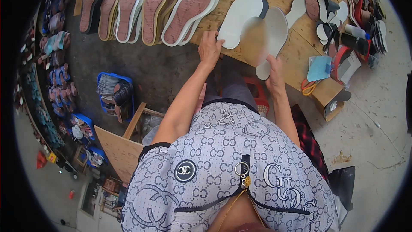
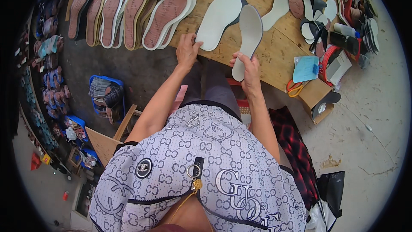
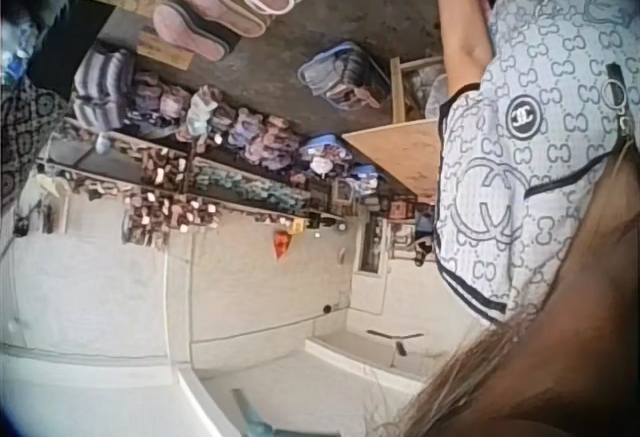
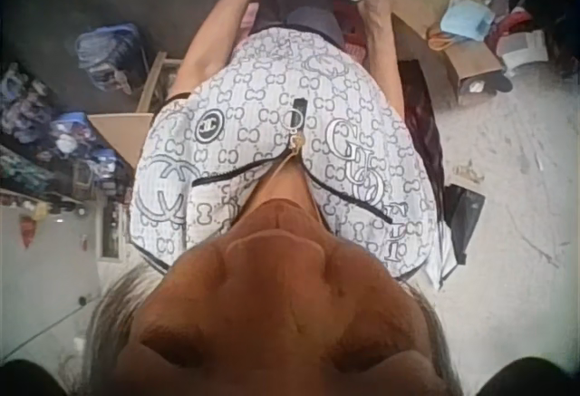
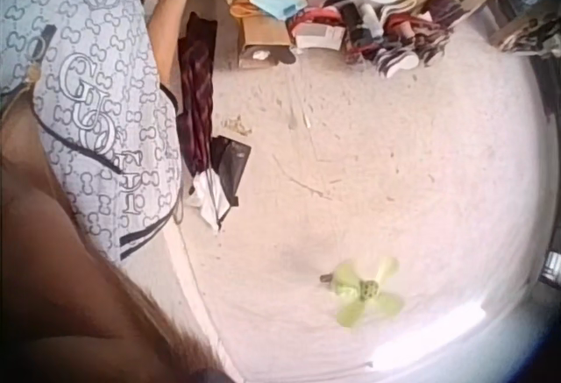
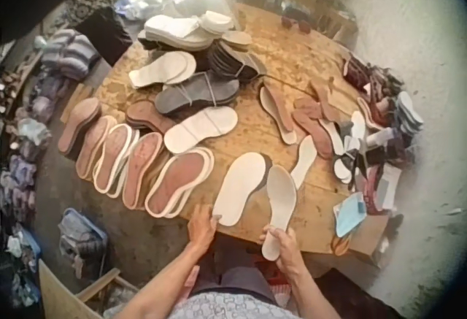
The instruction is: Sorting and matching various shoe soles and insoles on a workbench.
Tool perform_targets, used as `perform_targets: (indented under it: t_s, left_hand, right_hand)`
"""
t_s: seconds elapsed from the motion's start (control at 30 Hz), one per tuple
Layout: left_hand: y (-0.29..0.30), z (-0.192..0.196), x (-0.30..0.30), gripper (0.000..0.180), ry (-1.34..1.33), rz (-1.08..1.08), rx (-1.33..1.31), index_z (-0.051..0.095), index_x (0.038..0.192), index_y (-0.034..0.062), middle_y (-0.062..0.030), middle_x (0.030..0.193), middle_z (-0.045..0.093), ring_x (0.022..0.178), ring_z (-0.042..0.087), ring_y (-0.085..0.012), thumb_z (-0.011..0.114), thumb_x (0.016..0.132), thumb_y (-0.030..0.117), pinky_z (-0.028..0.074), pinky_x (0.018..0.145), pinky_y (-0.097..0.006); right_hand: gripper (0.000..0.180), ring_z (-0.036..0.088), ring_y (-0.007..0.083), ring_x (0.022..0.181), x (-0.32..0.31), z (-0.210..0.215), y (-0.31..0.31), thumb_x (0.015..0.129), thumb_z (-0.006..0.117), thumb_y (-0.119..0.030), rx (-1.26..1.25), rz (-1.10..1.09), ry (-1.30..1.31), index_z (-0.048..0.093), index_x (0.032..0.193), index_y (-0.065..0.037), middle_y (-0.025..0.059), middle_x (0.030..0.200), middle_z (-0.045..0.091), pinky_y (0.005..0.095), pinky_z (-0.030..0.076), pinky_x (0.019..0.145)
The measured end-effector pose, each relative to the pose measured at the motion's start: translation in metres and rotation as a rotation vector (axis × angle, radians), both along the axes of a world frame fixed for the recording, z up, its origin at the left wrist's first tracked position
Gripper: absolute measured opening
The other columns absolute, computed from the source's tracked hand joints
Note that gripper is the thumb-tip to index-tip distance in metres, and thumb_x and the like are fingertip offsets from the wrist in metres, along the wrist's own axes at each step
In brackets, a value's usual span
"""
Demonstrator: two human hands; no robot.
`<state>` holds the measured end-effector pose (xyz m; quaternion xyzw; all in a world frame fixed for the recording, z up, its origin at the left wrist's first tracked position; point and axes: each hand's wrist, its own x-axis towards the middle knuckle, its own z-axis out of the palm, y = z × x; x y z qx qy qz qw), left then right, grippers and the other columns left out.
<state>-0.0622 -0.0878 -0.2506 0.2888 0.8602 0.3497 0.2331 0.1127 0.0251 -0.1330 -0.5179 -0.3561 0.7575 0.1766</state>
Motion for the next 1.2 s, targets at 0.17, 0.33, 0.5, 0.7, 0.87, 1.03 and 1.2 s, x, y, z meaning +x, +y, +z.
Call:
perform_targets:
  t_s: [0.17, 0.33, 0.5, 0.7, 0.87, 1.03, 1.2]
  left_hand:
    - [0.003, 0.002, -0.001, 0.018, -0.086, 0.041, 0.020, 0.063, 0.086, 0.0069, -0.0079, 0.084, 0.058, 0.080, 0.062, -0.0258, 0.074, 0.074, 0.014, 0.048, 0.070, -0.038]
    - [0.002, 0.018, -0.014, 0.012, -0.550, 0.110, 0.103, 0.063, 0.088, 0.0030, -0.0047, 0.085, 0.062, 0.072, 0.063, -0.0146, 0.070, 0.080, 0.009, 0.049, 0.061, -0.030]
    - [-0.006, 0.046, -0.009, 0.033, -0.970, 0.287, 0.044, 0.055, 0.117, -0.0016, -0.0071, 0.098, 0.065, 0.080, 0.063, -0.0106, 0.065, 0.087, 0.007, 0.054, 0.064, -0.026]
    - [-0.024, 0.044, 0.000, 0.036, -1.515, 0.499, 0.223, 0.044, 0.131, -0.0031, -0.0122, 0.115, 0.062, 0.102, 0.064, -0.0206, 0.049, 0.097, 0.007, 0.056, 0.085, -0.035]
    - [-0.029, 0.047, 0.009, 0.032, -1.631, 0.615, 0.419, 0.045, 0.127, -0.0051, -0.0168, 0.124, 0.057, 0.113, 0.059, -0.0270, 0.046, 0.100, 0.013, 0.050, 0.099, -0.046]
    - [-0.036, 0.048, 0.011, 0.033, -1.613, 0.553, 0.406, 0.046, 0.125, -0.0049, -0.0174, 0.123, 0.058, 0.112, 0.060, -0.0267, 0.046, 0.101, 0.017, 0.050, 0.099, -0.047]
    - [-0.042, 0.052, 0.008, 0.032, -1.648, 0.479, 0.418, 0.048, 0.124, -0.0045, -0.0171, 0.121, 0.059, 0.109, 0.062, -0.0260, 0.047, 0.100, 0.017, 0.052, 0.096, -0.046]
  right_hand:
    - [0.036, 0.060, 0.0112, 0.077, 0.002, -0.008, 0.006, 0.087, 0.062, -0.023, -0.005, 0.044, 0.010, 0.052, 0.114, -0.001, 0.0062, 0.094, 0.062, 0.0270, 0.051, 0.072]
    - [0.054, 0.057, 0.0104, 0.086, -0.004, -0.006, 0.029, 0.091, 0.057, -0.022, -0.080, 0.092, 0.153, 0.040, 0.138, -0.001, 0.0033, 0.098, 0.058, 0.0254, 0.046, 0.080]
    - [0.045, 0.058, 0.0134, 0.100, -0.031, -0.008, 0.041, 0.091, 0.059, -0.015, -0.004, 0.022, 0.297, 0.045, 0.131, -0.002, 0.0055, 0.111, 0.060, 0.0268, 0.045, 0.089]
    - [0.039, 0.062, 0.0142, 0.097, -0.065, -0.050, 0.043, 0.088, 0.063, -0.011, -0.040, 0.254, 0.177, 0.049, 0.125, -0.006, 0.0073, 0.112, 0.064, 0.0313, 0.051, 0.082]
    - [0.033, 0.064, 0.0156, 0.090, -0.074, -0.068, 0.032, 0.087, 0.063, -0.007, -0.117, 0.321, 0.144, 0.050, 0.117, -0.004, 0.0089, 0.104, 0.067, 0.0314, 0.053, 0.075]
    - [0.031, 0.065, 0.0156, 0.087, -0.071, -0.070, 0.027, 0.087, 0.062, -0.007, -0.139, 0.345, 0.133, 0.050, 0.115, -0.003, 0.0090, 0.101, 0.067, 0.0308, 0.054, 0.074]
    - [0.028, 0.065, 0.0151, 0.085, -0.070, -0.070, 0.022, 0.087, 0.063, -0.007, -0.126, 0.365, 0.119, 0.051, 0.112, -0.002, 0.0089, 0.098, 0.068, 0.0302, 0.053, 0.073]
